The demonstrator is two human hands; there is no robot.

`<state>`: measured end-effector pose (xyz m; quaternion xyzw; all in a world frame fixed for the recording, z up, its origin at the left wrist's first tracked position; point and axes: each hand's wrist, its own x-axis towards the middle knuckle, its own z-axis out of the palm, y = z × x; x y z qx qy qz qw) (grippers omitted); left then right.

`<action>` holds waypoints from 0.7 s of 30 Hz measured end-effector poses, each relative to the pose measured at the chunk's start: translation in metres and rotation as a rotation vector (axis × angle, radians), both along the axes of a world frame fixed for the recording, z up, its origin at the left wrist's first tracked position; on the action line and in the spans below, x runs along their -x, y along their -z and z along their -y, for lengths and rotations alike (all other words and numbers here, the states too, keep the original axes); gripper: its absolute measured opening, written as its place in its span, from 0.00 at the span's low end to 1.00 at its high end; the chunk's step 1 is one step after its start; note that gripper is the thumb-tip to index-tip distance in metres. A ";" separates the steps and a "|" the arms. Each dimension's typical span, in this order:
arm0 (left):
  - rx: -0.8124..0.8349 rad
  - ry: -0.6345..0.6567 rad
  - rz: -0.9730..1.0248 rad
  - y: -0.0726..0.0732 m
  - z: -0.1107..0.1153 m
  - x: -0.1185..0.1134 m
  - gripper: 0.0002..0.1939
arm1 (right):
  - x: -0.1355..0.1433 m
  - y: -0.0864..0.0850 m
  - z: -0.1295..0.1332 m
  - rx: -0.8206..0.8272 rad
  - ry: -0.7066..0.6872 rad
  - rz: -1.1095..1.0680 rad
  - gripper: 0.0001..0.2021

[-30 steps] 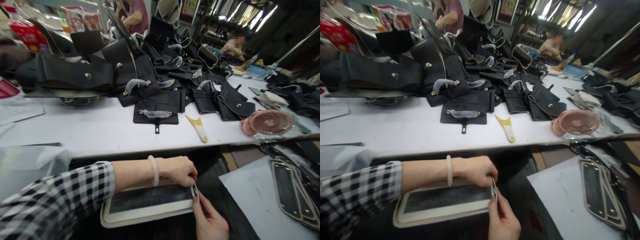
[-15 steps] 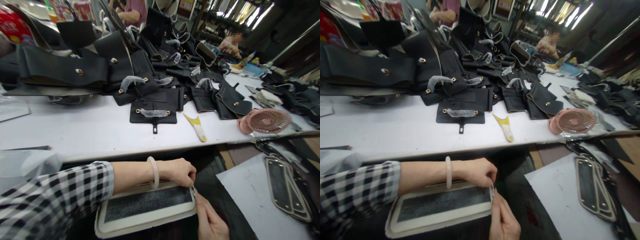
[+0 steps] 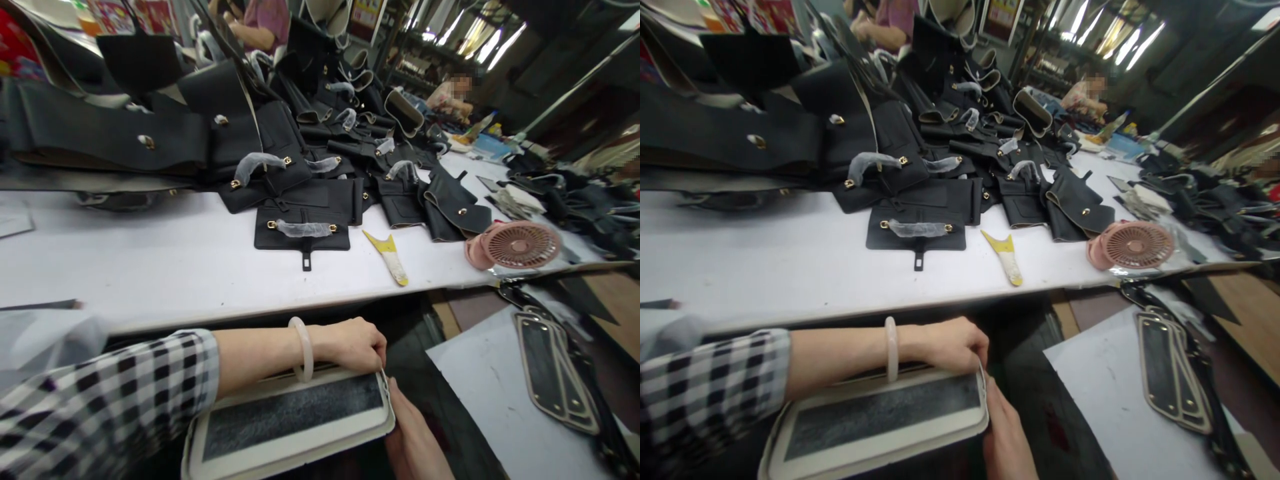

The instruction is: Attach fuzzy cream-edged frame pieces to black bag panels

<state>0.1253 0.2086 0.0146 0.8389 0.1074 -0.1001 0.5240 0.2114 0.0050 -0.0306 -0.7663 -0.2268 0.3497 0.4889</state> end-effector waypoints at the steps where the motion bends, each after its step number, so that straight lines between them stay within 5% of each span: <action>1: 0.005 -0.002 -0.007 -0.001 -0.001 0.000 0.07 | -0.003 0.002 0.003 0.018 0.002 0.018 0.21; 9: -0.007 -0.023 0.082 0.012 0.003 0.004 0.08 | 0.000 -0.021 -0.007 0.182 -0.095 -0.133 0.25; 14: -0.041 -0.034 0.109 0.012 0.007 0.005 0.09 | 0.001 -0.039 -0.019 0.217 -0.298 -0.147 0.26; 18: -0.073 -0.031 0.106 0.007 0.009 0.004 0.09 | -0.005 -0.039 -0.024 0.287 -0.357 -0.052 0.29; 21: -0.123 0.012 0.073 0.001 0.008 0.003 0.11 | -0.008 -0.029 -0.023 0.297 -0.275 0.088 0.30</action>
